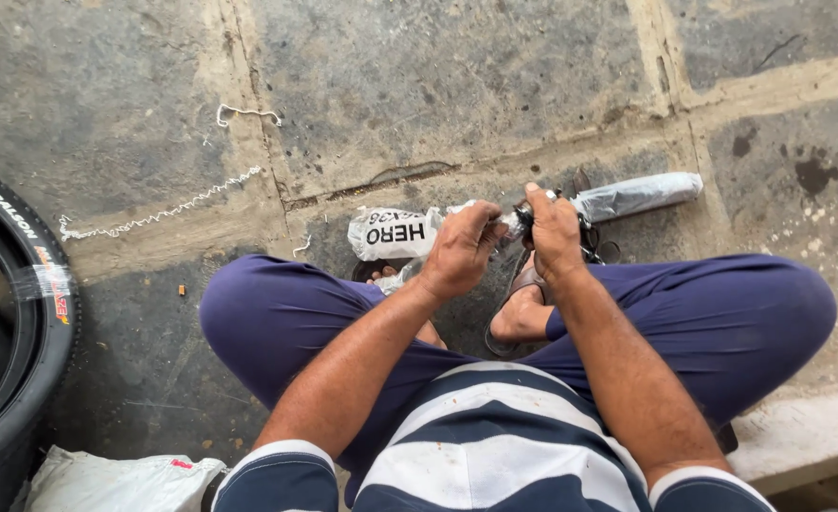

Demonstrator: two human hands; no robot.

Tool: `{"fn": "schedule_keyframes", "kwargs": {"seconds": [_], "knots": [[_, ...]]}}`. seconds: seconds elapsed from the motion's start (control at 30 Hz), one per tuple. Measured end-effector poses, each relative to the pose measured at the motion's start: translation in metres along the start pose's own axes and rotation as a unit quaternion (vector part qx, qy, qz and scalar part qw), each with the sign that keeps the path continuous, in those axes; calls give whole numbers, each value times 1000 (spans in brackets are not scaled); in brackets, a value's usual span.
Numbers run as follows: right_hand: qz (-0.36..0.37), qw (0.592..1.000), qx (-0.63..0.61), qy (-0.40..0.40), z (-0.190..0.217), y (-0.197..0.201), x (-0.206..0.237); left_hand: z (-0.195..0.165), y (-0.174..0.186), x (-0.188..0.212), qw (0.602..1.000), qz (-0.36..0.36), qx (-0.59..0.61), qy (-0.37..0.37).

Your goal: The person unpacks a bicycle hub and a bundle of spokes from plastic packaging. They then insert the spokes into the hub flange one by one.

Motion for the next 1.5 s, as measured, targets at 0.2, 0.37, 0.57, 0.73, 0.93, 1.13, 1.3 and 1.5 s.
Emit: {"fn": "schedule_keyframes", "kwargs": {"seconds": [0.2, 0.37, 0.57, 0.73, 0.93, 1.13, 1.3, 1.5], "knots": [[-58, 988, 121, 70, 21, 14, -11, -34, -1, 5, 970, 64, -158, -172], [-161, 982, -90, -28, 22, 44, -22, -39, -3, 7, 929, 68, -259, -257], [-256, 939, -198, -114, 40, 73, -15, -4, -10, 12, 924, 112, -281, -234], [-173, 971, -139, -93, 83, 94, -32, 53, 15, -2, 972, 51, -229, 23], [-50, 983, 177, 4, 36, 47, -57, 70, 27, -4, 983, -38, 15, 179], [-10, 920, 390, 28, -16, 45, -54, 75, 37, 0, 984, -44, -71, 158], [-38, 936, 321, -142, -50, 67, -61, 95, 23, 8, 970, 15, -65, 232], [-26, 908, 385, -163, -54, 67, -70, 88, 15, 7, 961, 11, -104, 257]]}}
Point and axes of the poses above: each hand's wrist, its own x-axis away from the middle knuckle, its own y-axis out of the back of the hand, z = x × y, the point moved 7 cm from there along -x, towards the middle knuckle, and after that the axes turned 10 degrees about -x, right-handed, at the moved point
